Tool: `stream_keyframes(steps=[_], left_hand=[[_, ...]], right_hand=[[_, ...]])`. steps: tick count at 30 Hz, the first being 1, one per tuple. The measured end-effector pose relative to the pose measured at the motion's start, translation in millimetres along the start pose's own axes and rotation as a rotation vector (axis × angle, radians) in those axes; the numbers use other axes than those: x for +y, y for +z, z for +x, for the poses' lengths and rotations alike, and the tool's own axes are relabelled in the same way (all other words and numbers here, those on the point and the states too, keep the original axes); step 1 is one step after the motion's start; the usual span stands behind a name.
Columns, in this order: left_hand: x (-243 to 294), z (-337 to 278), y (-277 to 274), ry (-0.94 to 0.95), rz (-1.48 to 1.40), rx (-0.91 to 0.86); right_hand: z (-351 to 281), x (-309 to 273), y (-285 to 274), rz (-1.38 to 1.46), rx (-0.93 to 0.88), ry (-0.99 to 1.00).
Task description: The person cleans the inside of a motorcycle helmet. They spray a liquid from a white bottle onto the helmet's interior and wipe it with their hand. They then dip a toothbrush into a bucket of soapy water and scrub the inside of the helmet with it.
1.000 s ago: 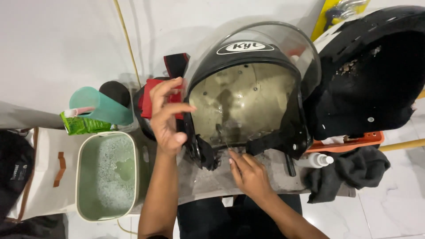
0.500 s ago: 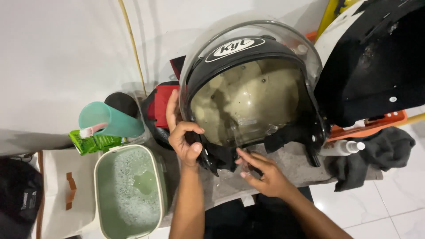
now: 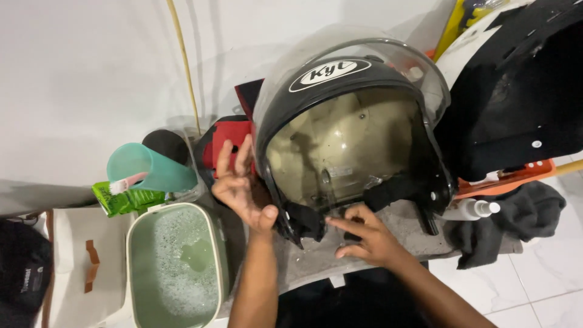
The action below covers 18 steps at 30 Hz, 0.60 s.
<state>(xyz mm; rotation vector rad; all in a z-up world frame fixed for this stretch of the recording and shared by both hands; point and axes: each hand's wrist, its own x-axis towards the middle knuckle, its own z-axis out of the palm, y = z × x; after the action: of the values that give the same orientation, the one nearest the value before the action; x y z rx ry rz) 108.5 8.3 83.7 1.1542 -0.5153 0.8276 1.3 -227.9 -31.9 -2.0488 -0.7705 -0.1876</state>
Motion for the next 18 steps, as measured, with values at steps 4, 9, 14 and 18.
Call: stream_keyframes(steps=[4, 9, 14, 18], left_hand=[[-35, -23, -10, 0.066, -0.051, -0.078], [-51, -39, -17, -0.187, -0.222, -0.181], [-37, -38, -13, -0.203, -0.178, -0.215], [-36, -40, -14, -0.195, -0.226, -0.209]], right_hand=[[13, -22, 1, 0.08, 0.105, -0.047], [29, -39, -3, 0.103, 0.193, -0.121], [23, -44, 8, 0.249, 0.219, -0.161], [21, -32, 7, 0.36, 0.245, -0.132]])
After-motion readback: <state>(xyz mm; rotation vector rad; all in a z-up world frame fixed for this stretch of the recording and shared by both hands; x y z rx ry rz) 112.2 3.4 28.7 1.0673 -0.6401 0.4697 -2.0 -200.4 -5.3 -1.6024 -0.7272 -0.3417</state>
